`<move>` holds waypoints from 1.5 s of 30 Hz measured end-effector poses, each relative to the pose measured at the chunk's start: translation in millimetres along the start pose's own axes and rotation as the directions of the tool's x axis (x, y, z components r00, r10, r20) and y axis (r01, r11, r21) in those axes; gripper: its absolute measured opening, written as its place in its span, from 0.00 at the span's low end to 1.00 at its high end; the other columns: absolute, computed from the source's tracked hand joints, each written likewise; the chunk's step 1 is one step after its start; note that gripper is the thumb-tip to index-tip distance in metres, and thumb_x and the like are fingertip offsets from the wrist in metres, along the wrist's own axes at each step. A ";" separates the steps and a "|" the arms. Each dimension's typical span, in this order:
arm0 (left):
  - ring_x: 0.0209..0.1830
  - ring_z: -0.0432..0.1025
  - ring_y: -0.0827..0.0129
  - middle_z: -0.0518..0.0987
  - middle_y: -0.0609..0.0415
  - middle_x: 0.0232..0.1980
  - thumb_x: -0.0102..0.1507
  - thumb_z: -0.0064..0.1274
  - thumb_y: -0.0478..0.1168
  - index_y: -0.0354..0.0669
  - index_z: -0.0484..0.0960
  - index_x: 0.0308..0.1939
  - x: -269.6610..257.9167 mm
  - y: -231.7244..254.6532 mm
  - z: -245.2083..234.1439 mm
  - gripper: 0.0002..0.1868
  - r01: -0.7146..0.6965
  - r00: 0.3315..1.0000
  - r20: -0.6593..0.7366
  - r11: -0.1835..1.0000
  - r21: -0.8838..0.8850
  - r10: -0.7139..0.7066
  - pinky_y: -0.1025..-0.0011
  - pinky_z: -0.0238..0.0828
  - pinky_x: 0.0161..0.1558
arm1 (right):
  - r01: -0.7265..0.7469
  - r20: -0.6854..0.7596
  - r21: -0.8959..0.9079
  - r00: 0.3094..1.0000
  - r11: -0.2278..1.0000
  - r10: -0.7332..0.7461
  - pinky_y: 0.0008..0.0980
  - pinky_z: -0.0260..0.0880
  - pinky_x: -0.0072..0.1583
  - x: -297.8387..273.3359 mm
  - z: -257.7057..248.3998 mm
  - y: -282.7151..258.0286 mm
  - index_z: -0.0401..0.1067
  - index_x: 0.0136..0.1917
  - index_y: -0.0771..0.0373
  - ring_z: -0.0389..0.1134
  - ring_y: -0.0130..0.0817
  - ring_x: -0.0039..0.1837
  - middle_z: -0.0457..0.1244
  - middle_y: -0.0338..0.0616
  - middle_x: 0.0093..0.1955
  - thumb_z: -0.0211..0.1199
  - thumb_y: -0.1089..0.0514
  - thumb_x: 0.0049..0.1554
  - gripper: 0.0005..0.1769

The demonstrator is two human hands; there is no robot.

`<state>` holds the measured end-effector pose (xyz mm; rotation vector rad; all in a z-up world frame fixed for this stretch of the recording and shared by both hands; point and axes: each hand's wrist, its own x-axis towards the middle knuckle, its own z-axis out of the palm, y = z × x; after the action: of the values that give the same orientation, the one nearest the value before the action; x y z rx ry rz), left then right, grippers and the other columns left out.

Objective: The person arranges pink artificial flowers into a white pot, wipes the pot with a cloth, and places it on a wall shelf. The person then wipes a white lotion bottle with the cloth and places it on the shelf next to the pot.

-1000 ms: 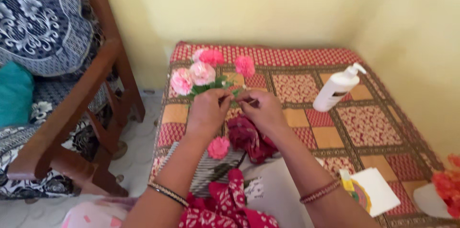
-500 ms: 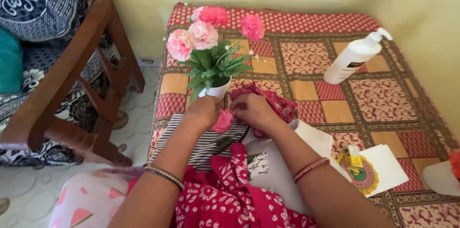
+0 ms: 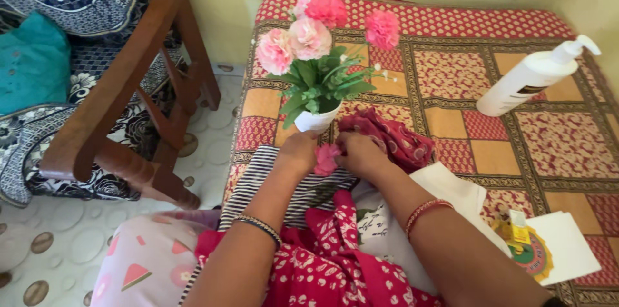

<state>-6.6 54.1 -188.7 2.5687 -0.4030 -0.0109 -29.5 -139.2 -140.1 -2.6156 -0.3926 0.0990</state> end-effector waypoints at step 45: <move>0.43 0.82 0.54 0.85 0.45 0.40 0.43 0.73 0.48 0.41 0.82 0.42 -13.7 5.5 -2.9 0.27 0.255 0.962 0.206 0.858 -0.445 -0.179 0.62 0.76 0.48 | -0.087 0.136 0.350 0.990 0.933 0.042 0.33 0.75 0.44 14.7 35.3 39.4 0.73 0.53 0.63 0.72 0.32 0.42 0.69 0.44 0.40 0.73 0.63 0.48 0.19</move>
<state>-21.0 55.0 -184.4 2.1202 -0.1373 -0.3555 -10.2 -151.8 -190.0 -2.2686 -0.2996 0.3289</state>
